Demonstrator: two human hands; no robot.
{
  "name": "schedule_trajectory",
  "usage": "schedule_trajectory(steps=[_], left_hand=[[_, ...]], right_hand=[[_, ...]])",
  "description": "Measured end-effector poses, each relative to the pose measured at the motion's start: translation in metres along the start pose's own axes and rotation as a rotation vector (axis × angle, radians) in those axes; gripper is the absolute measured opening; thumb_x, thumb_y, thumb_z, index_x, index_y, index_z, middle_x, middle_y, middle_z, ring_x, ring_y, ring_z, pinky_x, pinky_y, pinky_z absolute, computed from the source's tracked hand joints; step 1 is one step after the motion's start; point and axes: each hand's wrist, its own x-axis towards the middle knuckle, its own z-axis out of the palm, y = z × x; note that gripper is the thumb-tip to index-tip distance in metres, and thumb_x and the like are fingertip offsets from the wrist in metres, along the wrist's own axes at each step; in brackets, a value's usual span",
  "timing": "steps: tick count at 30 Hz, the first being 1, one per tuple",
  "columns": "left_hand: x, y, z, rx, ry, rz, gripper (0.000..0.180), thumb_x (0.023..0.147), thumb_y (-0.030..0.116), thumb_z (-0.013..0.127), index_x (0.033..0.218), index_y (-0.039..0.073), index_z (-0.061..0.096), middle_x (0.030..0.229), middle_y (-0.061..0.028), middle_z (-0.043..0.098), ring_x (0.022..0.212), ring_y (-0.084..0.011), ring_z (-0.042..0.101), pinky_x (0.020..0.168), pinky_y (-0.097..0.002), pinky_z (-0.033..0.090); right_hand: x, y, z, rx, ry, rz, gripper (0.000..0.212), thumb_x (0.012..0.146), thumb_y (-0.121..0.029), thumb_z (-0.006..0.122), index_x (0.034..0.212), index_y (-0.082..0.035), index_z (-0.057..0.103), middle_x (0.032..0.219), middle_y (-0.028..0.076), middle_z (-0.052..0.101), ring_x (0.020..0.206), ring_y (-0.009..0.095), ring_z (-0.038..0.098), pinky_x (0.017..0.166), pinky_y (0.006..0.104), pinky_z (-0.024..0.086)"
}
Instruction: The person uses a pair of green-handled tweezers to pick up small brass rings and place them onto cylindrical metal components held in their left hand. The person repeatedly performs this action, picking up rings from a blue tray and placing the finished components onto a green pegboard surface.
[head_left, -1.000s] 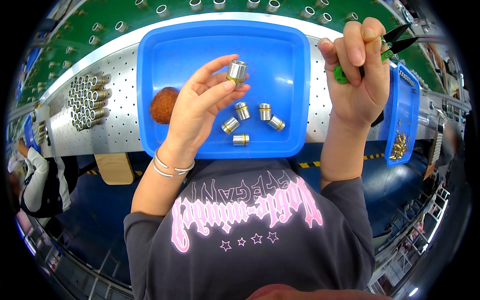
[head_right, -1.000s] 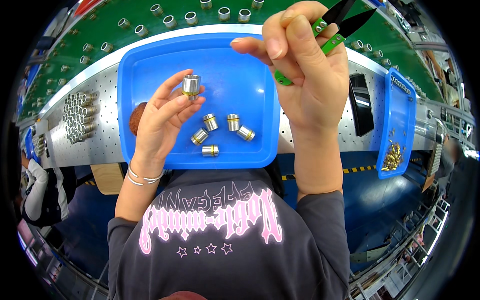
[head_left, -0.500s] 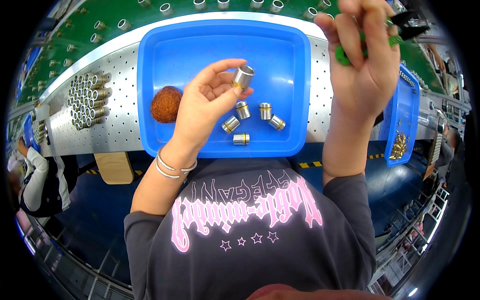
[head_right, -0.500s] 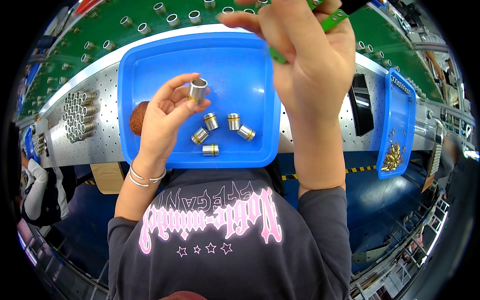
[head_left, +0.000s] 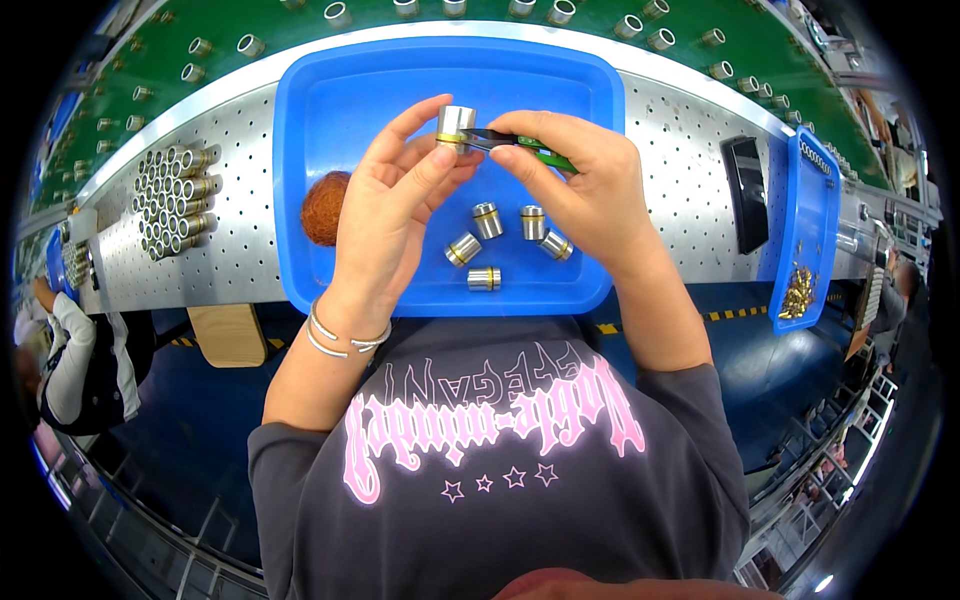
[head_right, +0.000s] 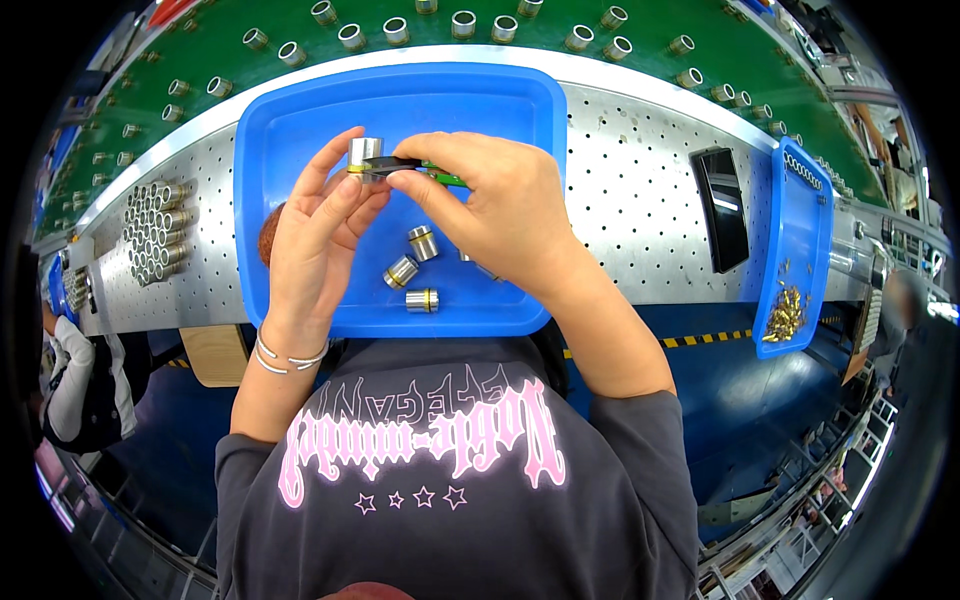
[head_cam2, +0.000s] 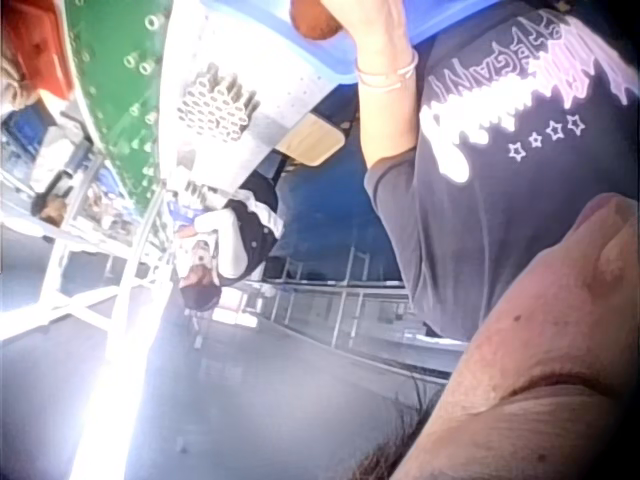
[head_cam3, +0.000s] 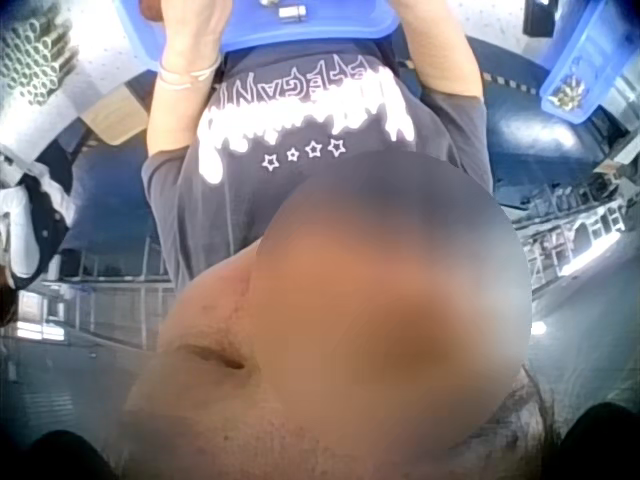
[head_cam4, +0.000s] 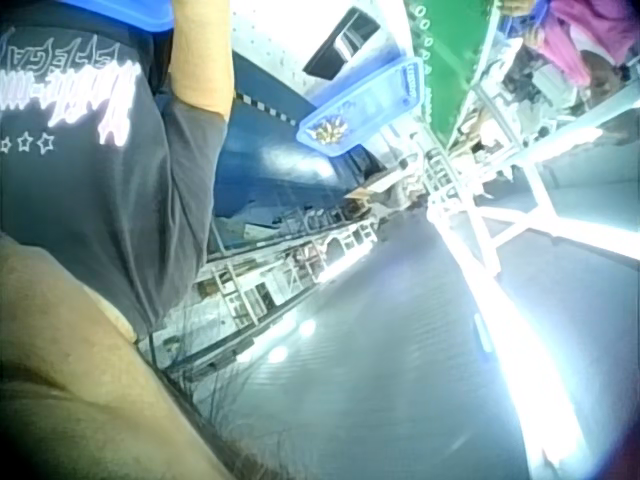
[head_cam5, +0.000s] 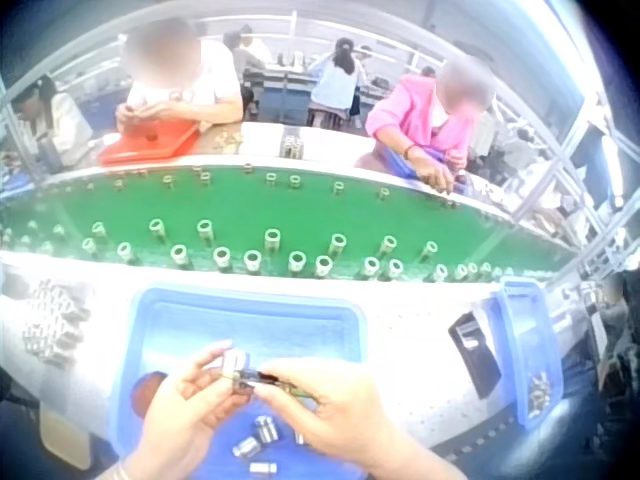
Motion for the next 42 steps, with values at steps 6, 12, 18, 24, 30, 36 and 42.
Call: schedule_trajectory(steps=[6, 12, 18, 24, 30, 36, 42], left_hand=[[-0.002, 0.001, 0.002, 0.014, -0.001, 0.004, 0.045, 0.086, 0.011, 0.062, 0.127, 0.003, 0.046, 0.104, -0.0100, 0.060, 0.098, -0.0176, 0.060, 0.087, -0.0282, 0.047], [-0.003, 0.000, 0.004, 0.017, 0.004, 0.003, 0.045, 0.085, 0.011, 0.063, 0.127, 0.004, 0.046, 0.103, -0.0097, 0.060, 0.097, -0.0175, 0.060, 0.087, -0.0283, 0.046], [-0.003, -0.001, 0.005, 0.026, 0.004, 0.002, 0.045, 0.085, 0.011, 0.063, 0.127, 0.004, 0.047, 0.103, -0.0095, 0.060, 0.097, -0.0175, 0.060, 0.087, -0.0283, 0.046], [-0.001, 0.001, 0.004, -0.083, 0.000, -0.047, 0.041, 0.085, 0.010, 0.062, 0.124, 0.002, 0.049, 0.104, -0.0094, 0.060, 0.097, -0.0178, 0.060, 0.086, -0.0281, 0.047], [0.000, -0.005, 0.002, 0.010, -0.005, -0.021, 0.038, 0.087, 0.011, 0.059, 0.124, 0.002, 0.049, 0.105, -0.0085, 0.060, 0.096, -0.0163, 0.059, 0.087, -0.0276, 0.048], [0.000, -0.005, 0.001, -0.057, -0.020, -0.054, 0.037, 0.089, 0.012, 0.057, 0.124, 0.003, 0.049, 0.106, -0.0088, 0.060, 0.097, -0.0169, 0.060, 0.087, -0.0277, 0.048], [0.001, -0.002, -0.001, -0.056, -0.048, -0.070, 0.036, 0.091, 0.013, 0.052, 0.126, 0.003, 0.047, 0.108, -0.0113, 0.060, 0.097, -0.0185, 0.060, 0.087, -0.0287, 0.049]], right_hand=[[-0.002, -0.001, -0.002, 0.003, 0.016, 0.002, 0.014, 0.076, -0.017, 0.069, 0.087, -0.007, 0.068, 0.077, 0.007, 0.067, 0.063, 0.021, 0.063, 0.053, 0.0274, 0.047], [-0.004, -0.001, -0.002, 0.023, 0.021, 0.015, 0.013, 0.076, -0.017, 0.069, 0.085, -0.007, 0.069, 0.076, 0.008, 0.067, 0.062, 0.021, 0.063, 0.052, 0.0272, 0.047], [-0.006, 0.000, -0.004, 0.022, 0.007, 0.029, 0.013, 0.077, -0.016, 0.069, 0.086, -0.007, 0.069, 0.077, 0.008, 0.067, 0.062, 0.021, 0.063, 0.052, 0.0265, 0.047], [-0.004, -0.007, -0.003, 0.168, -0.040, 0.177, 0.017, 0.076, -0.015, 0.069, 0.088, -0.004, 0.065, 0.080, 0.008, 0.065, 0.066, 0.022, 0.063, 0.056, 0.0268, 0.047], [-0.001, 0.000, 0.005, 0.106, -0.065, 0.032, 0.013, 0.073, -0.008, 0.068, 0.083, -0.003, 0.062, 0.078, 0.007, 0.061, 0.068, 0.022, 0.060, 0.059, 0.0289, 0.047], [0.002, -0.001, 0.007, 0.188, 0.011, 0.038, 0.016, 0.070, 0.002, 0.064, 0.085, -0.001, 0.060, 0.081, 0.009, 0.061, 0.073, 0.023, 0.060, 0.063, 0.0294, 0.048], [0.001, -0.004, 0.003, 0.311, -0.021, 0.160, 0.008, 0.081, 0.002, 0.061, 0.087, -0.001, 0.056, 0.098, 0.007, 0.064, 0.064, 0.002, 0.048, 0.055, 0.0167, 0.039]])
